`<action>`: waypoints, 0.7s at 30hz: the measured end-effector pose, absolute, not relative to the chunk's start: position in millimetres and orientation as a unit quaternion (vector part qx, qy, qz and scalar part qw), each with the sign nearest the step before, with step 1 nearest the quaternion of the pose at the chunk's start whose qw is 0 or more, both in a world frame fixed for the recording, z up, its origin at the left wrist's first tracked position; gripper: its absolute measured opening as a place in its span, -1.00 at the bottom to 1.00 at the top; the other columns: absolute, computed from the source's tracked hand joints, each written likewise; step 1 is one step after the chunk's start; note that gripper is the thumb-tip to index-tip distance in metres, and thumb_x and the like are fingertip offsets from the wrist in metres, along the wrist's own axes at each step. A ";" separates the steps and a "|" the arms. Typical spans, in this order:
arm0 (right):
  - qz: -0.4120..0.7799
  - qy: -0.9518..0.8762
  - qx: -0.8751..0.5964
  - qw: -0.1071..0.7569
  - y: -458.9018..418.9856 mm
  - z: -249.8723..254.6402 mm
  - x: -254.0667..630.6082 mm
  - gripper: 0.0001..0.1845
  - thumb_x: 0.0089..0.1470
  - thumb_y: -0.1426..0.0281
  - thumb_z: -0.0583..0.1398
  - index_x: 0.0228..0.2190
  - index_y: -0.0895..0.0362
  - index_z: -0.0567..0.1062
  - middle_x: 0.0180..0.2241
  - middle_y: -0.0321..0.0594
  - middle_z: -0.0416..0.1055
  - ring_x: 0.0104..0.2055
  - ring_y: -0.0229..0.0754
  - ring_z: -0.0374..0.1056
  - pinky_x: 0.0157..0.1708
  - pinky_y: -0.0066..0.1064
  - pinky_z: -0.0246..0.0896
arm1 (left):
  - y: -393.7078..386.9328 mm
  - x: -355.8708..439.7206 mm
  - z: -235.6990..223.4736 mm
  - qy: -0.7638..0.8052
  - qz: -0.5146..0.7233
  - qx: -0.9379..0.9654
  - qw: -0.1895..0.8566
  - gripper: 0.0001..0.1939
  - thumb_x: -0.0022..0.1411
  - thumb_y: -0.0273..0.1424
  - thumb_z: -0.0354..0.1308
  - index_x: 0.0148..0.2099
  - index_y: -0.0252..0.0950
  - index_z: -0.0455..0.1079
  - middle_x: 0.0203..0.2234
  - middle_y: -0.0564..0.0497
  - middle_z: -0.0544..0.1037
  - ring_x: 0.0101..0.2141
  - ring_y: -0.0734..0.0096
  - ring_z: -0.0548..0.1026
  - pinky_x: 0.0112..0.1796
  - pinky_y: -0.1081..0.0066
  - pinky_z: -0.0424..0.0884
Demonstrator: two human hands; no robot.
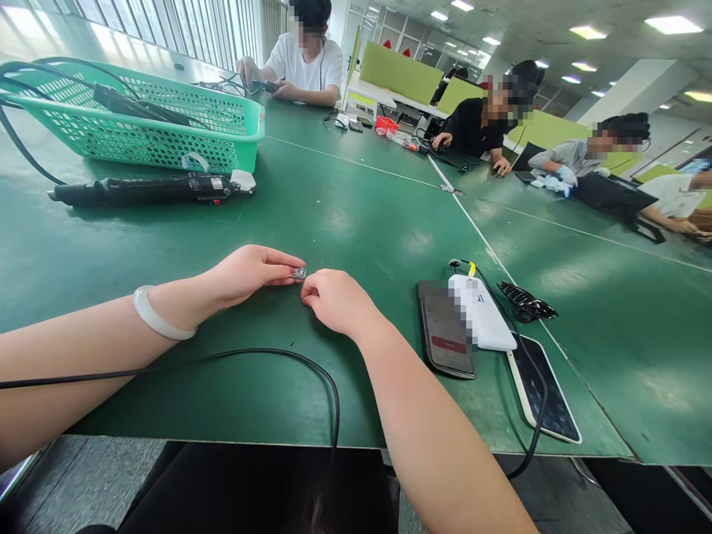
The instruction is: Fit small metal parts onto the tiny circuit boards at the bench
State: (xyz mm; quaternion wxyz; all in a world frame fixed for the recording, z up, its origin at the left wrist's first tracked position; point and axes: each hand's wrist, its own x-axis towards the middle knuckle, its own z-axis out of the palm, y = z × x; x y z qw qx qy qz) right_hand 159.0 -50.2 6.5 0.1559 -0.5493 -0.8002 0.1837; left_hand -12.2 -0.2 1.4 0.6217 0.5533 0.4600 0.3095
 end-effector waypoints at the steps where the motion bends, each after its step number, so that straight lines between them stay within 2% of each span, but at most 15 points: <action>1: 0.184 -0.803 -0.545 0.158 -50.0 6.1 158.9 -0.84 0.03 0.52 0.15 -0.47 0.11 0.53 -0.40 -0.28 0.42 -0.37 -0.31 0.28 -0.35 -0.43 0.14 | 0.0 -12.4 1.2 0.459 0.309 0.556 0.620 -0.70 -0.07 -0.45 0.31 -0.20 -0.38 0.55 -0.33 -0.08 0.62 -0.34 0.44 0.54 -0.11 0.37 0.43; 5: 0.180 -0.790 -0.560 0.171 -48.8 3.7 163.3 -0.87 0.01 0.50 0.20 -0.37 0.09 0.55 -0.40 -0.28 0.44 -0.38 -0.30 0.29 -0.36 -0.42 0.16 | -0.2 -12.5 1.0 0.460 0.309 0.554 0.621 -0.71 -0.05 -0.46 0.30 -0.20 -0.38 0.55 -0.32 -0.08 0.62 -0.33 0.44 0.55 -0.11 0.38 0.43; 12: 0.159 -0.792 -0.568 0.159 -47.9 2.7 163.7 -0.87 0.02 0.46 0.19 -0.47 0.08 0.56 -0.43 -0.29 0.45 -0.40 -0.30 0.29 -0.40 -0.43 0.15 | -1.8 -10.9 2.9 0.463 0.307 0.545 0.628 -0.73 -0.03 -0.47 0.28 -0.20 -0.39 0.54 -0.31 -0.09 0.63 -0.29 0.43 0.56 -0.08 0.41 0.42; 17: 0.141 -0.802 -0.558 0.160 -48.3 3.5 162.8 -0.81 0.04 0.48 0.15 -0.39 0.07 0.59 -0.40 -0.27 0.47 -0.38 -0.28 0.32 -0.36 -0.41 0.17 | -1.0 -12.0 1.7 0.464 0.310 0.545 0.626 -0.71 -0.07 -0.46 0.31 -0.21 -0.37 0.55 -0.34 -0.08 0.63 -0.31 0.42 0.56 -0.09 0.39 0.43; 21: 0.146 -0.794 -0.568 0.159 -48.7 3.3 163.2 -0.85 0.03 0.42 0.19 -0.37 0.07 0.59 -0.38 -0.27 0.48 -0.37 -0.27 0.32 -0.36 -0.40 0.19 | -0.9 -12.8 0.6 0.462 0.313 0.541 0.630 -0.71 -0.08 -0.46 0.31 -0.22 -0.37 0.55 -0.33 -0.08 0.63 -0.31 0.42 0.56 -0.08 0.39 0.42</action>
